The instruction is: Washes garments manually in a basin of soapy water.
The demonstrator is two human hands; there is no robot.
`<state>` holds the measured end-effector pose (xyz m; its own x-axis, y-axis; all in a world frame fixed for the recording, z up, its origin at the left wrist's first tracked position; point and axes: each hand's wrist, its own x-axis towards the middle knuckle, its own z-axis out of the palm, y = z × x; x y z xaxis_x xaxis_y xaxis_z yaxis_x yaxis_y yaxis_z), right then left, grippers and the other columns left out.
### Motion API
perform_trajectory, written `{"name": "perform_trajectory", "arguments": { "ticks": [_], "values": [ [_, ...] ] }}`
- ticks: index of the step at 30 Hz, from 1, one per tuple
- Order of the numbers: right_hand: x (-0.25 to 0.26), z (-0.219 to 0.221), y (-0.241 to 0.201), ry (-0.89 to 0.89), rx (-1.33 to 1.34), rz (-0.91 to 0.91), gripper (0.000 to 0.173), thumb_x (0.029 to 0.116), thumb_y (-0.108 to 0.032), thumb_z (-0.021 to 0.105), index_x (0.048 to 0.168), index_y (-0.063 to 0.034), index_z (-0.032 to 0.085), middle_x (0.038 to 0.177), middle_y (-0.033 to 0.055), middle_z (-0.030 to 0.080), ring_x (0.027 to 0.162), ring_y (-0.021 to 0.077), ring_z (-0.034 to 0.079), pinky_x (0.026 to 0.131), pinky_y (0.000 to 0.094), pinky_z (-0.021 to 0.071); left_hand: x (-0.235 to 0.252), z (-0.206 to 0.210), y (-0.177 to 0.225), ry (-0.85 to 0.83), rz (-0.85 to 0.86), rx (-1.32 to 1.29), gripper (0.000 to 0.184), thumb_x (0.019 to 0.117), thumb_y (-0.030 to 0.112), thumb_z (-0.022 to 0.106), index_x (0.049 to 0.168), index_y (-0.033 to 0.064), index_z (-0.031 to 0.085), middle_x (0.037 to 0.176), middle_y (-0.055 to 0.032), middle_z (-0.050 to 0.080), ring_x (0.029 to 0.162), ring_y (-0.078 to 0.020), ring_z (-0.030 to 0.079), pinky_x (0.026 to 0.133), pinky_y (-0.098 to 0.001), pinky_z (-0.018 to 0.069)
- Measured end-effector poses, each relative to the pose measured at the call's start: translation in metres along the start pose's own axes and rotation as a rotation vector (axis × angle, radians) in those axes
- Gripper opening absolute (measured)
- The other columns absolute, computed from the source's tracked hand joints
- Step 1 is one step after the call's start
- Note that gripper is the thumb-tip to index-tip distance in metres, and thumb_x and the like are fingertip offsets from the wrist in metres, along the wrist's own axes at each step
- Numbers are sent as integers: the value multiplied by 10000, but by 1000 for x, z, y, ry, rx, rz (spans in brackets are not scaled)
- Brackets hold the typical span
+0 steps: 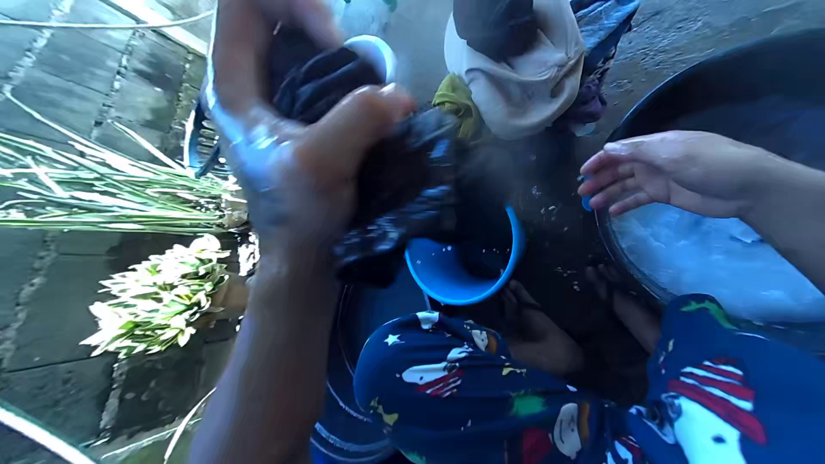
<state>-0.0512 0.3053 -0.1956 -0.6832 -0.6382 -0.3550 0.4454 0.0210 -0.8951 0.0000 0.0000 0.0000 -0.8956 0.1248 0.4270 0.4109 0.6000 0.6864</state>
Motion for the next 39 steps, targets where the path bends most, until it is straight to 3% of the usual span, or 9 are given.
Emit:
{"name": "perform_trajectory", "arguments": {
  "ticks": [3, 6, 10, 16, 22, 27, 32, 36, 39],
  "values": [
    [-2, -23, 19, 69, 9, -6, 454, 1129, -345, 306, 1222, -73, 658, 1093, 89, 742, 966, 226, 739, 827, 397, 623, -21, -59, -98, -57, 45, -44, 274, 918, 109, 673, 1185, 90, 611, 1083, -2, 670, 975, -106, 668, 838, -290, 585],
    [-17, -55, 36, 258, -42, -9, 414, 1127, -308, 337, 1239, -57, 646, 1085, 88, 746, 940, 212, 745, 814, 380, 626, -46, -43, -154, -49, -446, 54, 253, 1042, 107, 526, 1246, -19, 606, 1203, -96, 649, 1071, -105, 603, 958, -295, 502],
    [-44, -113, 61, 637, -108, 55, 377, 1121, -312, 401, 1248, -60, 650, 1065, 83, 759, 918, 196, 754, 805, 373, 627, -87, 1, -225, -54, -919, 166, 762, 966, 627, 569, 1525, 144, 380, 1345, -183, 587, 1137, -308, 643, 884, -565, 560],
    [-23, -168, 132, 949, -418, 174, 275, 1064, -231, 549, 1198, -29, 677, 1095, 139, 742, 969, 258, 733, 881, 481, 593, -79, -8, -250, -594, -617, 643, 500, 968, 500, 657, 1241, 85, 707, 1215, -280, 664, 1097, -466, 649, 917, -716, 473],
    [35, -163, 226, 920, -1070, 285, 482, 920, -214, 734, 1335, -5, 606, 1352, 271, 577, 1243, 490, 558, 980, 655, 491, -73, 28, -243, -690, -548, 779, 566, 894, 506, 753, 1311, 133, 668, 1408, -343, 487, 1151, -528, 587, 906, -712, 476],
    [23, -142, 193, 471, -1110, 503, 494, 1008, -356, 614, 1349, -3, 567, 1203, 270, 675, 1161, 462, 642, 962, 670, 486, -63, 18, -238, -616, -484, 718, 549, 922, 522, 699, 1296, 120, 674, 1372, -302, 538, 1203, -495, 568, 952, -697, 455],
    [-48, -138, 93, 413, -1161, 104, 277, 1033, -354, 614, 1054, -113, 751, 948, 133, 732, 919, 324, 709, 828, 595, 554, -56, 7, -235, -565, -447, 649, 554, 940, 558, 641, 1281, 123, 679, 1316, -295, 586, 1142, -467, 624, 937, -680, 492],
    [-102, -125, 37, 455, -1023, -199, 262, 996, -362, 652, 910, -137, 757, 812, 5, 698, 774, 126, 651, 729, 408, 525, -44, 35, -189, -432, -95, 402, 405, 1021, 420, 564, 1202, 89, 711, 1159, -108, 719, 976, -165, 729, 851, -359, 620],
    [-86, -113, 91, 452, -979, -125, 305, 1001, -373, 646, 938, -93, 749, 871, 80, 719, 848, 227, 695, 804, 505, 564, -31, 99, -133, -445, 183, 173, 295, 1023, 258, 574, 1123, 18, 713, 1013, -73, 752, 852, -96, 726, 759, -272, 620]
  ]
}}
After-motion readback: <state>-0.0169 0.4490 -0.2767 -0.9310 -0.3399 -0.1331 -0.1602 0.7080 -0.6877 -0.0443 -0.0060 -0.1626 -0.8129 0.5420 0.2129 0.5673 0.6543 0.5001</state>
